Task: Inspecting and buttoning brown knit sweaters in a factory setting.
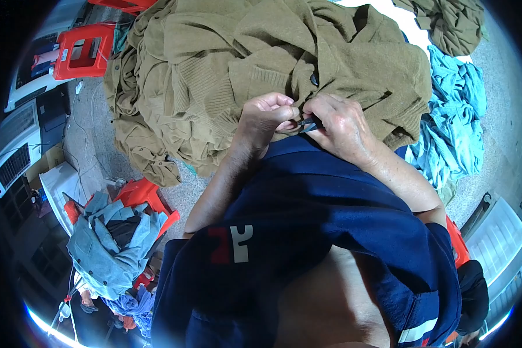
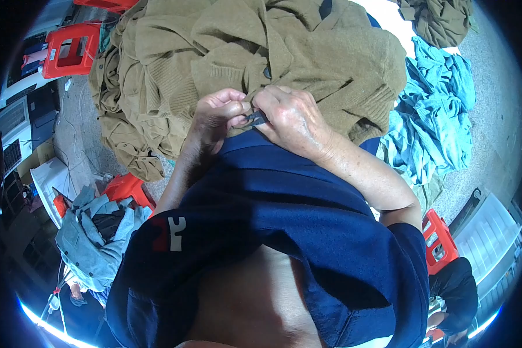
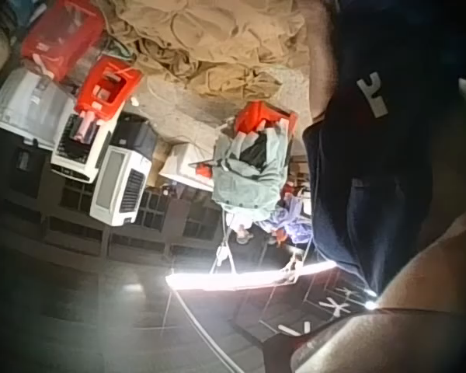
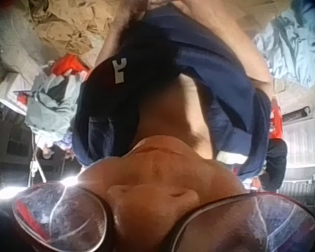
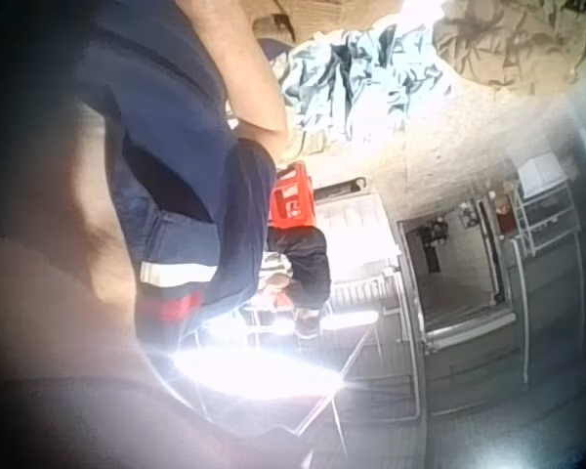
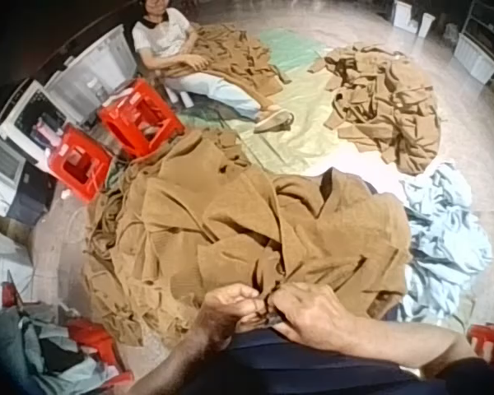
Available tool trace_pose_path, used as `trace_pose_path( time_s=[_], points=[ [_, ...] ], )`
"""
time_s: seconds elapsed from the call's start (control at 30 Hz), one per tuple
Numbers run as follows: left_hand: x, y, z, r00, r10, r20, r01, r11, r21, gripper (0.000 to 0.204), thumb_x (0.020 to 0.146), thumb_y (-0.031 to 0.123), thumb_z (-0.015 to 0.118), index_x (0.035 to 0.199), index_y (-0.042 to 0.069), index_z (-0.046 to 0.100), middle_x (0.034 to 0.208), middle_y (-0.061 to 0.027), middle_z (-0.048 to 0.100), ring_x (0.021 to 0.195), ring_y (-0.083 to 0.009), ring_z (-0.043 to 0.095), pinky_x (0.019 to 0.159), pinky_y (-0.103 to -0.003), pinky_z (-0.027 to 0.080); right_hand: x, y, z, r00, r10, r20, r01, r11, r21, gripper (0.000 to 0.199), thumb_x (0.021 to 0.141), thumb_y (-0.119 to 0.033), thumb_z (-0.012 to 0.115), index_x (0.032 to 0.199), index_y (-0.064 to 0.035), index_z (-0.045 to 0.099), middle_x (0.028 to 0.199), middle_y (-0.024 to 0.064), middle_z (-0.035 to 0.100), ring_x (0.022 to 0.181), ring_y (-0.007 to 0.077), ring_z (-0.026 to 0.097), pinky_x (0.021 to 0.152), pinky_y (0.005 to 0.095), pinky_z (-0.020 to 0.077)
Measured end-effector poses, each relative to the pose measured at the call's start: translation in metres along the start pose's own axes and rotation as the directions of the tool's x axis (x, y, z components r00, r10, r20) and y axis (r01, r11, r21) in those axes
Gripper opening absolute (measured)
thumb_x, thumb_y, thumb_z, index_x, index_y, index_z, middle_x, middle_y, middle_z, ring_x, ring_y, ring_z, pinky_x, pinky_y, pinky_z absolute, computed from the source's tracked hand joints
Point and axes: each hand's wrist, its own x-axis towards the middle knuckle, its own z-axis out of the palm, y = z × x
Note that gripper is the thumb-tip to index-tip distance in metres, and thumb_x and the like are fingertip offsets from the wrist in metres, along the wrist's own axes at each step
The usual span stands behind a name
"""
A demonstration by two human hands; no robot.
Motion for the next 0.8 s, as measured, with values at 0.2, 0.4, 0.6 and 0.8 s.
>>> trace_pose_path(
  time_s=[0.2, 0.4, 0.6, 0.8],
  points=[
    [-0.002, -0.007, -0.004, 0.991, 0.122, 0.059, -0.125, 0.99, 0.058, 0.015, 0.083, 0.009, 0.063, 0.095, 0.0, 0.059, 0.073, 0.0004, 0.057, 0.057, -0.0047, 0.046, 0.054, -0.019, 0.036, 0.001, -0.001, -0.007, 1.0, 0.014, -0.01, -0.014, 0.999, 0.038, 0.018, 0.073, -0.005, 0.071, 0.086, -0.0032, 0.058, 0.076, 0.0099, 0.061, 0.068, 0.0272, 0.062, 0.06, 0.0354, 0.0503],
    [-0.03, 0.04, -0.056, 0.906, 0.423, -0.01, -0.368, 0.799, 0.475, 0.016, 0.083, -0.002, 0.048, 0.094, 0.007, 0.058, 0.072, 0.0055, 0.046, 0.062, -0.0043, 0.04, 0.057, -0.02, 0.032, -0.014, 0.002, -0.066, 0.792, 0.53, -0.303, -0.358, 0.805, 0.472, 0.003, 0.085, -0.003, 0.066, 0.087, -0.005, 0.065, 0.077, -0.0056, 0.061, 0.069, 0.002, 0.054, 0.062, 0.0176, 0.0449],
    [-0.02, 0.036, -0.06, 0.66, 0.61, 0.439, -0.487, -0.098, 0.868, 0.031, 0.076, 0.0, 0.062, 0.106, 0.009, 0.06, 0.101, -0.0119, 0.061, 0.095, -0.0313, 0.057, 0.077, -0.039, 0.047, -0.043, 0.034, -0.082, 0.781, 0.592, -0.198, -0.579, 0.806, 0.123, 0.01, 0.077, -0.002, 0.064, 0.086, -0.0031, 0.063, 0.07, 0.0052, 0.063, 0.063, 0.0122, 0.059, 0.06, 0.0272, 0.0476],
    [-0.004, 0.013, 0.023, 0.588, 0.648, 0.484, -0.48, -0.202, 0.854, 0.048, 0.069, 0.018, 0.077, 0.11, 0.003, 0.057, 0.112, -0.014, 0.055, 0.104, -0.0327, 0.052, 0.087, -0.039, 0.042, -0.009, -0.009, -0.071, 0.952, -0.033, -0.305, -0.119, 0.876, -0.467, 0.045, 0.056, 0.004, 0.063, 0.1, -0.0065, 0.059, 0.102, 0.0115, 0.057, 0.094, 0.0314, 0.056, 0.076, 0.0383, 0.0502]
  ],
)
